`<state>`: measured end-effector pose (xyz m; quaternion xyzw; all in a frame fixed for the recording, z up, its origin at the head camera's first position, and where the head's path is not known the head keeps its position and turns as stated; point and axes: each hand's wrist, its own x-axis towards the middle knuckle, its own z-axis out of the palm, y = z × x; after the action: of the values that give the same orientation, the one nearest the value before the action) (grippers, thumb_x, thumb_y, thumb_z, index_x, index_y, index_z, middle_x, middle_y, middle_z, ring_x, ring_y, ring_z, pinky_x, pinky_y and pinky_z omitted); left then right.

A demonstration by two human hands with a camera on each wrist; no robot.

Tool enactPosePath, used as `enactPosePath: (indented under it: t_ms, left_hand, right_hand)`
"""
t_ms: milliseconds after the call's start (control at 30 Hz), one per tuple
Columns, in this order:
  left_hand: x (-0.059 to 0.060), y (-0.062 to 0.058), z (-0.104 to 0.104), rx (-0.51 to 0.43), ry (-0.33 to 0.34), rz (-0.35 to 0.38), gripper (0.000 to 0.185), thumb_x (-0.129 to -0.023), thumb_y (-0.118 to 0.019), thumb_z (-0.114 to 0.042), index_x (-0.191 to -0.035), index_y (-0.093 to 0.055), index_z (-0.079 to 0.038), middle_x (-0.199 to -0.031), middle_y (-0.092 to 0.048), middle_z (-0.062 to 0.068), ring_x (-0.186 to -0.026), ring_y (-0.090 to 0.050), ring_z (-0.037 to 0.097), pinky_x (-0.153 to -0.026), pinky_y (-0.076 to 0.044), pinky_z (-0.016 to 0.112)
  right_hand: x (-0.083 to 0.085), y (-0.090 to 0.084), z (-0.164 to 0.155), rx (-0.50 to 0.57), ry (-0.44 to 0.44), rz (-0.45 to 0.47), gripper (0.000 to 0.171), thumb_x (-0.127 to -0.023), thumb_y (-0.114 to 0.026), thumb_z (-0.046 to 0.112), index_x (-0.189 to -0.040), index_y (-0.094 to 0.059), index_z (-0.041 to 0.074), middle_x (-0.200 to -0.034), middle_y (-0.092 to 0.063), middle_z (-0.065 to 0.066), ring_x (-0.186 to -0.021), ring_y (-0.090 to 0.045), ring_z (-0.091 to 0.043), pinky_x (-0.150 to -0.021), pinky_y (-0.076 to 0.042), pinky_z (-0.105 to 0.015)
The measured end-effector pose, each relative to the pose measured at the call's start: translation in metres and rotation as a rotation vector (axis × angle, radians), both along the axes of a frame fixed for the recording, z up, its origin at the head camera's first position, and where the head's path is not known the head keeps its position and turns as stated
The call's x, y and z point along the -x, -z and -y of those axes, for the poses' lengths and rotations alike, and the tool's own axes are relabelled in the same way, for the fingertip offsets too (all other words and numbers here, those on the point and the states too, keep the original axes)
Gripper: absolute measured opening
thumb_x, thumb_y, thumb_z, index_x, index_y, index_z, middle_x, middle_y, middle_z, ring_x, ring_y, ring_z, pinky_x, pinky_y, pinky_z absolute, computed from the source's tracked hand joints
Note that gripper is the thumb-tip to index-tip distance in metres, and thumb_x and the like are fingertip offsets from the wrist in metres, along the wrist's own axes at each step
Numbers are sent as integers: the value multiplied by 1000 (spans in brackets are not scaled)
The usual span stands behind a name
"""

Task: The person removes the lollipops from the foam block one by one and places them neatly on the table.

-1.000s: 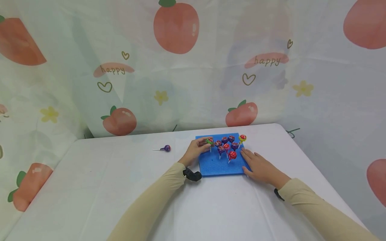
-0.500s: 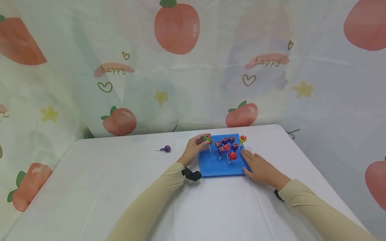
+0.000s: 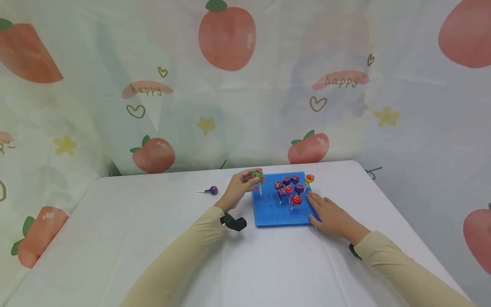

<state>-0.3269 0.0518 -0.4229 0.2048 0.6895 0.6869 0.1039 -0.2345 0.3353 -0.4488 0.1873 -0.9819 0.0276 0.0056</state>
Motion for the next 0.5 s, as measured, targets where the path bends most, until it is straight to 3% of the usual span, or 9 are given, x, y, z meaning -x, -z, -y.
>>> enactPosePath:
  t_ms: [233, 500]
  left_hand:
    - [-7, -12, 21, 38, -11, 4, 37, -94, -57, -16, -129, -55, -8, -118, -65, 16, -104, -67, 21, -89, -53, 38]
    - [-18, -21, 46, 55, 7, -12, 36, -93, -57, -16, -129, -56, -9, -119, -65, 16, -104, -67, 23, -84, -55, 31]
  right_hand:
    - [2, 0, -1, -9, 5, 12, 69, -90, -56, 33, -140, -33, -9, -147, -32, -28, -134, -30, -46, -108, -28, -60]
    - [0, 0, 1, 6, 15, 14, 68, -91, -56, 33, -140, -34, -8, -147, -32, -27, -134, -31, -45, -108, -29, -59]
